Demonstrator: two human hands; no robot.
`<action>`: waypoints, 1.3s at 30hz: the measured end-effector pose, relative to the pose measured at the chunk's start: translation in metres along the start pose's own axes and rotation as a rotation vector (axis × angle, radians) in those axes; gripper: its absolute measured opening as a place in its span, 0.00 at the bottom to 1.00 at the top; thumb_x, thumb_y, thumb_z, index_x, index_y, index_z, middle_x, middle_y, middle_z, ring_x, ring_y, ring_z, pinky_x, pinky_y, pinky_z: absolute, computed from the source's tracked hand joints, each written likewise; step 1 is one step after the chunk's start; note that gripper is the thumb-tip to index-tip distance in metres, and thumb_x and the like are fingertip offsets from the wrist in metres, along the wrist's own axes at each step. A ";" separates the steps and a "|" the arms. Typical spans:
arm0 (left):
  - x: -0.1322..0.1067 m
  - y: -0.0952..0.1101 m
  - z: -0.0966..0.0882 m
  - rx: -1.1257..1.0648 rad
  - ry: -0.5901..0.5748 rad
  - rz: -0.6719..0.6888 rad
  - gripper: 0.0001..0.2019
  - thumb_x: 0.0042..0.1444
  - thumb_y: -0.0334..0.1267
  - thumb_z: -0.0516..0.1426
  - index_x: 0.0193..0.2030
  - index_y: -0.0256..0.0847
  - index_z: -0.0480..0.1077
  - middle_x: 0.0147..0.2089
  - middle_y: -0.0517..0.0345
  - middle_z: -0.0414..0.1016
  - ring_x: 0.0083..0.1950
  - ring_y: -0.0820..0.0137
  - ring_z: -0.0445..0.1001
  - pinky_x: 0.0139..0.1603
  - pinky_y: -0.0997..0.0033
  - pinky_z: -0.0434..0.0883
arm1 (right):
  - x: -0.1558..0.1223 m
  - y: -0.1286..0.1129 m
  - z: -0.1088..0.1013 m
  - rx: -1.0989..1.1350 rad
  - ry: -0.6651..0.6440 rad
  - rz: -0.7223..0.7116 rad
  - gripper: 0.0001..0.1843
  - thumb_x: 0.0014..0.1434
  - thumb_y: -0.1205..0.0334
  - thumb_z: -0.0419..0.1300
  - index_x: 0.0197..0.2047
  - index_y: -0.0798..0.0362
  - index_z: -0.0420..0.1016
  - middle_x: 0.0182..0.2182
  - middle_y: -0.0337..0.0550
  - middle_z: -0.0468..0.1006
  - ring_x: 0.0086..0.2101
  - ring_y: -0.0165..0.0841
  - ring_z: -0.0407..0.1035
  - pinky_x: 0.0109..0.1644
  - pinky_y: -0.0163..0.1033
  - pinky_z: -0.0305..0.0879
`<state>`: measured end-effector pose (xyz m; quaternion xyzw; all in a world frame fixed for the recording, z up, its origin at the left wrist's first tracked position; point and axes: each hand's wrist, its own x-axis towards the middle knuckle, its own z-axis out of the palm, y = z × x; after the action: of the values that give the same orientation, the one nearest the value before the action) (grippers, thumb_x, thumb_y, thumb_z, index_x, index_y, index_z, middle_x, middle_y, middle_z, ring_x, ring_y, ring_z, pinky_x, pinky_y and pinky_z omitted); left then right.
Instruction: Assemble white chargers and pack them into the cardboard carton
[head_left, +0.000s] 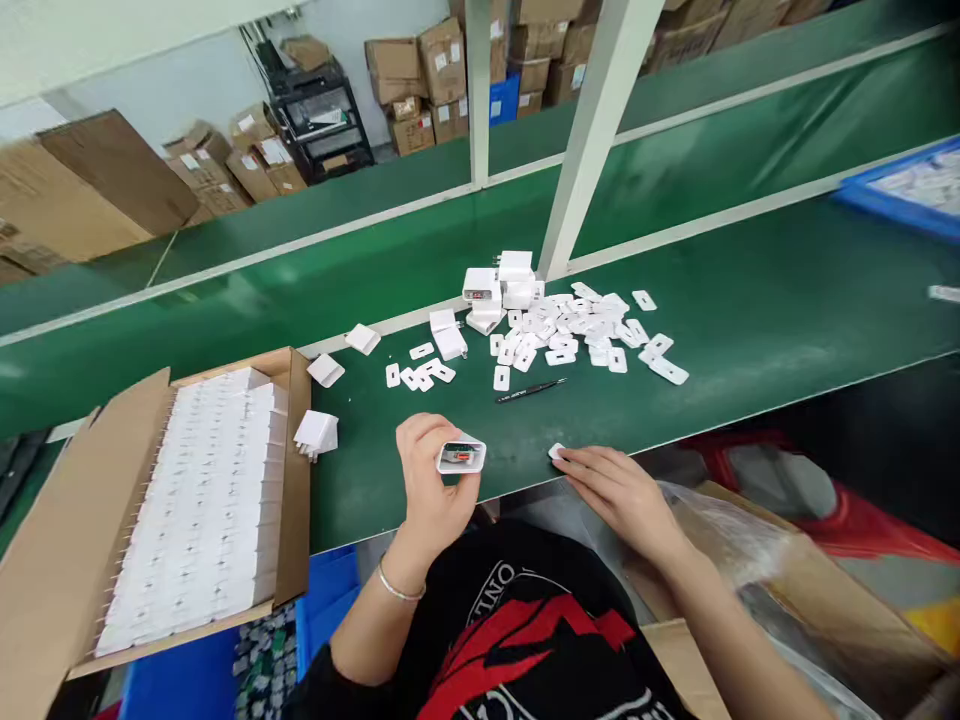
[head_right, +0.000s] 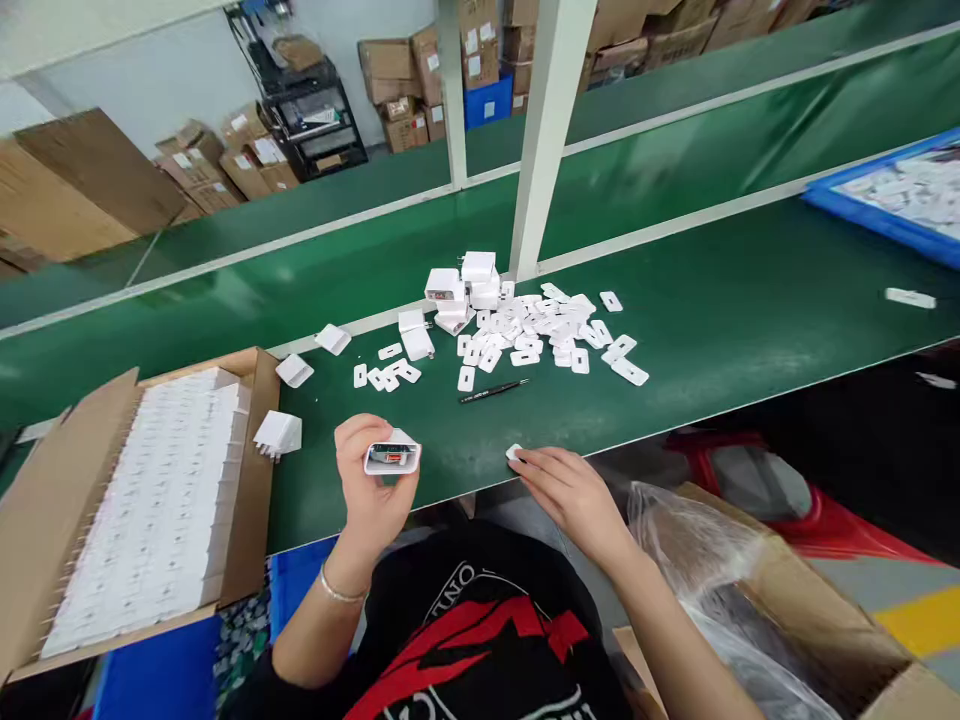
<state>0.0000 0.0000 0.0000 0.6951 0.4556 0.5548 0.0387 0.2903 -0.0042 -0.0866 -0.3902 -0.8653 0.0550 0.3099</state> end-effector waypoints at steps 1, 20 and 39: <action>-0.001 0.001 0.001 -0.007 -0.009 -0.022 0.25 0.55 0.23 0.63 0.57 0.47 0.65 0.51 0.52 0.69 0.53 0.61 0.70 0.53 0.57 0.72 | 0.006 0.005 -0.001 -0.019 -0.019 0.015 0.17 0.72 0.69 0.60 0.61 0.51 0.77 0.56 0.45 0.84 0.53 0.39 0.75 0.58 0.46 0.71; -0.006 0.017 -0.007 0.051 -0.028 -0.079 0.28 0.56 0.26 0.64 0.60 0.47 0.63 0.53 0.50 0.66 0.56 0.60 0.69 0.53 0.56 0.72 | 0.122 0.001 -0.002 0.351 0.127 0.332 0.09 0.74 0.59 0.56 0.51 0.50 0.75 0.42 0.47 0.83 0.37 0.37 0.74 0.41 0.43 0.70; 0.004 0.044 -0.007 0.205 0.016 0.090 0.25 0.54 0.25 0.63 0.56 0.47 0.65 0.49 0.54 0.68 0.50 0.62 0.70 0.49 0.57 0.71 | 0.103 -0.119 -0.036 1.113 0.366 0.133 0.15 0.76 0.62 0.52 0.55 0.48 0.79 0.40 0.45 0.79 0.44 0.38 0.75 0.53 0.50 0.75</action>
<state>0.0204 -0.0258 0.0306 0.7107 0.4787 0.5119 -0.0613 0.1831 -0.0182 0.0336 -0.2253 -0.6123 0.4521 0.6083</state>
